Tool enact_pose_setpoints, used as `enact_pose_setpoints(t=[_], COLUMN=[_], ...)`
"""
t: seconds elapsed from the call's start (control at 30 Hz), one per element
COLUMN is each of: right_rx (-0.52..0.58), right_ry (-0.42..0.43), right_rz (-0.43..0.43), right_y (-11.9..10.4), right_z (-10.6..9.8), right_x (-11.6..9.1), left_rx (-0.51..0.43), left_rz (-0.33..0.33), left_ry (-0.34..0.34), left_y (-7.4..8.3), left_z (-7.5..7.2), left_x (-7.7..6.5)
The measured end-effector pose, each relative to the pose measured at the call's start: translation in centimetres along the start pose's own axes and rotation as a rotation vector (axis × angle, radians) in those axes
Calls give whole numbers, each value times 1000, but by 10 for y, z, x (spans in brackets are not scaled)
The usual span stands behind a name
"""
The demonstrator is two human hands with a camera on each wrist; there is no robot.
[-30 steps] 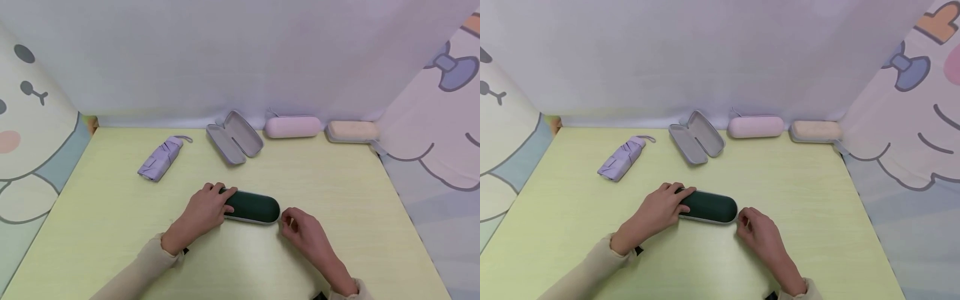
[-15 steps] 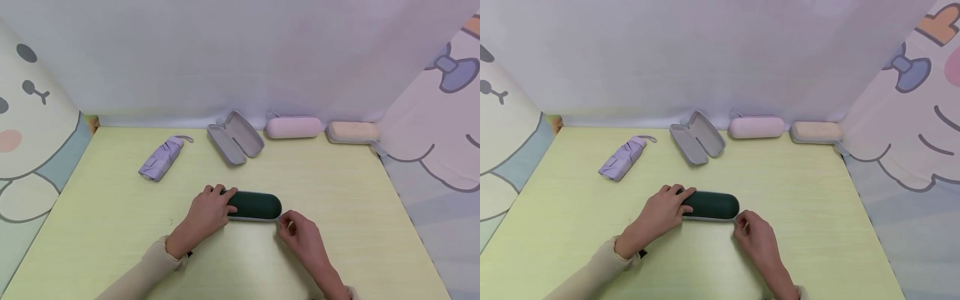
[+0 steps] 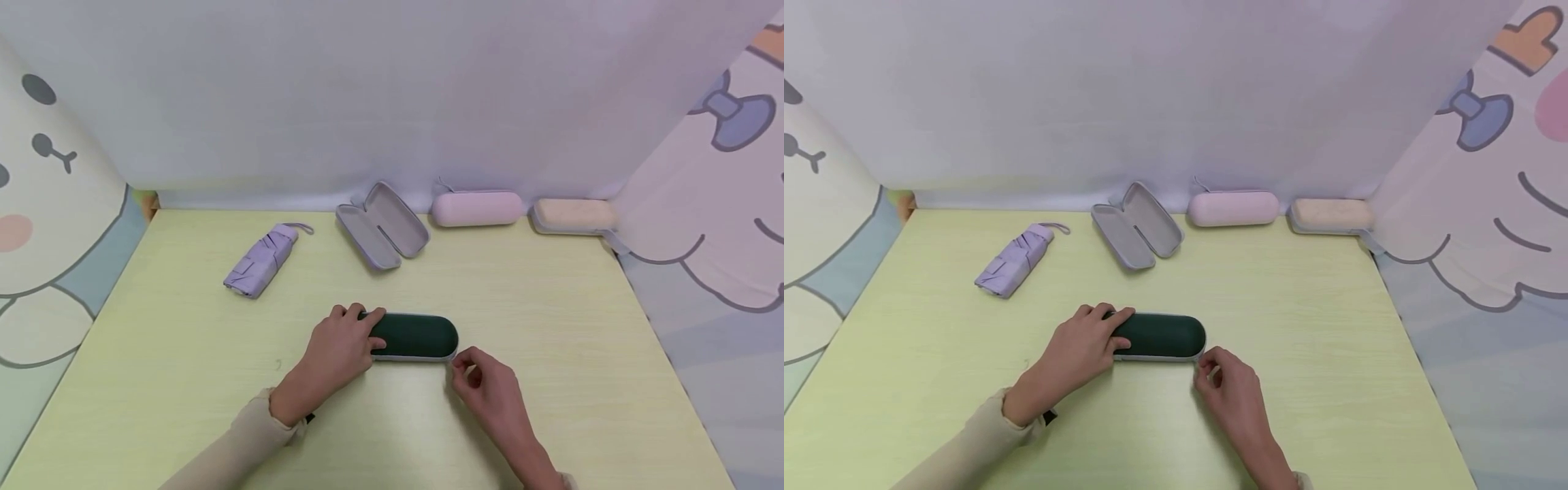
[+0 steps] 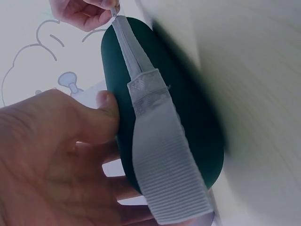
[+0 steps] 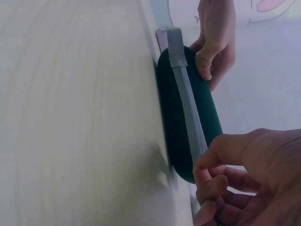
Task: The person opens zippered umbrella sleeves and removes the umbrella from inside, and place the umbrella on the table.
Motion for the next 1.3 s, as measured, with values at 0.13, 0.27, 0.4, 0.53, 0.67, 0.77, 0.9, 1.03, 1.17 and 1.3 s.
enact_pose_setpoints(t=[0.13,0.27,0.4,0.53,0.67,0.77,0.9,1.03,1.17,1.3], right_rx=[3,16,35,39,28,24,28,33,24,29], right_ry=[-6,-18,-32,-32,-18,-11,-22,-35,-28,-27], right_rz=[5,10,8,-4,-13,-2,6,6,16,13], right_y=[0,-1,-4,-8,-11,-12,-15,-18,-20,-23], right_z=[1,3,7,9,11,12,15,20,22,24], right_x=[0,-1,-1,-1,-2,-2,-1,0,0,1], left_rx=[0,12,23,30,40,52,63,52,45,62], left_rz=[-2,3,14,24,25,24,18,18,20,13], left_ry=[0,19,55,78,91,92,78,66,72,88], left_y=[1,1,2,3,4,4,3,3,4,3], left_z=[0,0,1,1,1,1,1,2,2,1], left_x=[-1,-1,-1,-2,-2,-3,-3,-3,-3,-3])
Point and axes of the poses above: each hand's wrist, its own x-axis towards the middle knuckle, its own z-axis out of the palm, y = z × x, the point moved 5 cm from there along x, towards the middle knuckle, and after that the axes turned 6 degrees about -y, right-handed, at the moved point
